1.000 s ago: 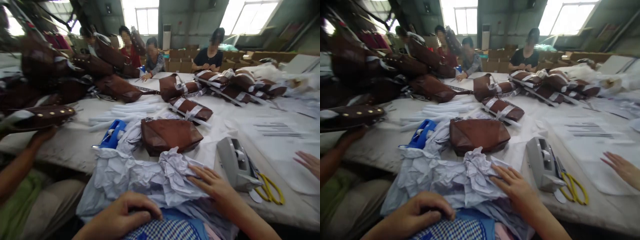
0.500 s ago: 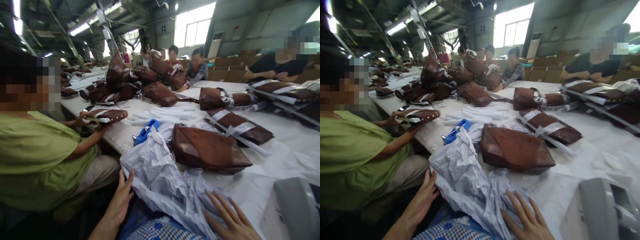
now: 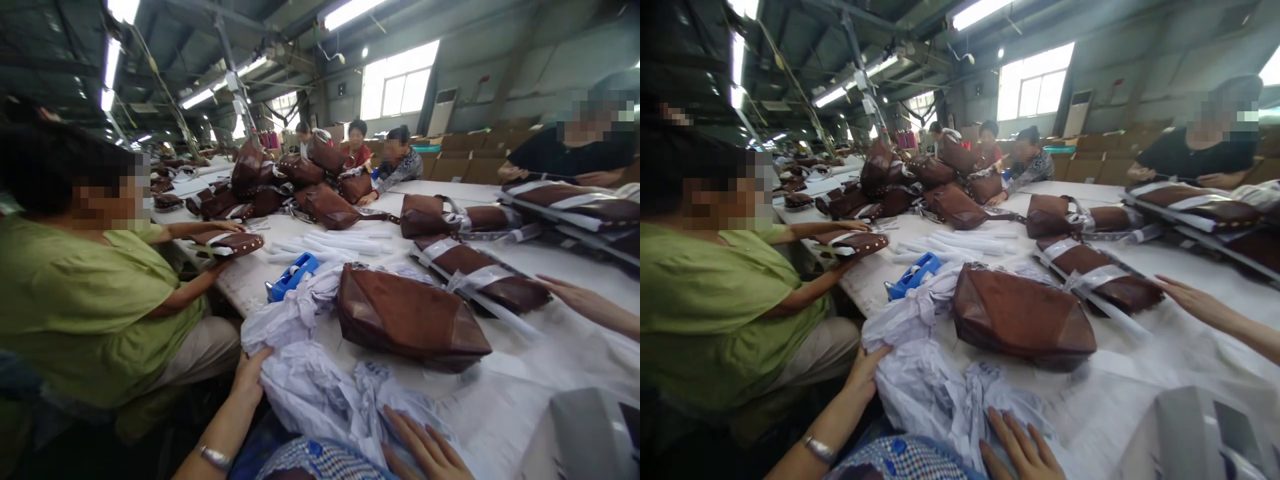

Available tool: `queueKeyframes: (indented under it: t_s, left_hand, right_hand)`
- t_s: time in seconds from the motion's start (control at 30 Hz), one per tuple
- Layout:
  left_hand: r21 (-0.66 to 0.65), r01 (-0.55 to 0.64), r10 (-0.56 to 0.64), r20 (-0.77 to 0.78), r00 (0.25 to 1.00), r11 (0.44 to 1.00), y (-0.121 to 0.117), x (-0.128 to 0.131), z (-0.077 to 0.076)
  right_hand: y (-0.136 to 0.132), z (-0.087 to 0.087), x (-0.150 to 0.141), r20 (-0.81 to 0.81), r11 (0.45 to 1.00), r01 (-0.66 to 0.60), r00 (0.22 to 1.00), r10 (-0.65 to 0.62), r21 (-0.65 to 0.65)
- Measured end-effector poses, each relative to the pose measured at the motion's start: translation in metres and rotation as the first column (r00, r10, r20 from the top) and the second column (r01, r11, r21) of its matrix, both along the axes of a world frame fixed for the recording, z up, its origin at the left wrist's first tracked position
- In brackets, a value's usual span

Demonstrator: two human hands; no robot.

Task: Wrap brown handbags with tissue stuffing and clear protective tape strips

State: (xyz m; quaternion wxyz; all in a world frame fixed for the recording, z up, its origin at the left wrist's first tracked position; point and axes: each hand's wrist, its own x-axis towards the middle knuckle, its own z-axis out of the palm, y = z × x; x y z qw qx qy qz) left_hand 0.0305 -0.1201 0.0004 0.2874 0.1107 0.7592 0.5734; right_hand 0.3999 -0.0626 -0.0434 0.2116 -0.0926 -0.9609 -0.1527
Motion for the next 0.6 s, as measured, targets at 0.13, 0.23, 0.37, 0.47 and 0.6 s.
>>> queueKeyframes:
  t_s: [0.13, 0.23, 0.37, 0.47, 0.6]
  left_hand:
    - [-0.032, -0.036, 0.038, 0.066, 0.997, 0.999, -0.034, -0.017, 0.012]
    - [-0.024, -0.094, 0.092, -0.046, 0.995, 0.995, -0.047, -0.023, 0.028]
    - [0.004, 0.247, -0.216, -0.465, 0.859, 0.969, -0.036, -0.018, 0.061]
    - [-0.287, 0.786, -0.710, -0.657, 0.254, 0.547, -0.011, -0.001, 0.086]
    - [-0.557, 0.823, -0.777, -0.471, -0.418, -0.105, 0.027, 0.035, 0.103]
  right_hand:
    - [0.004, -0.022, 0.003, -0.063, 0.994, -0.017, 0.998, 0.011, -0.108]
    - [0.006, -0.044, 0.004, -0.033, 0.987, -0.044, 0.999, 0.040, -0.155]
    - [0.006, -0.032, 0.001, 0.136, 0.927, 0.012, 0.990, 0.042, -0.375]
    - [0.000, 0.007, -0.006, 0.285, 0.814, 0.142, 0.958, 0.030, -0.563]
    - [-0.007, 0.052, -0.019, 0.362, 0.718, 0.247, 0.932, 0.007, -0.650]
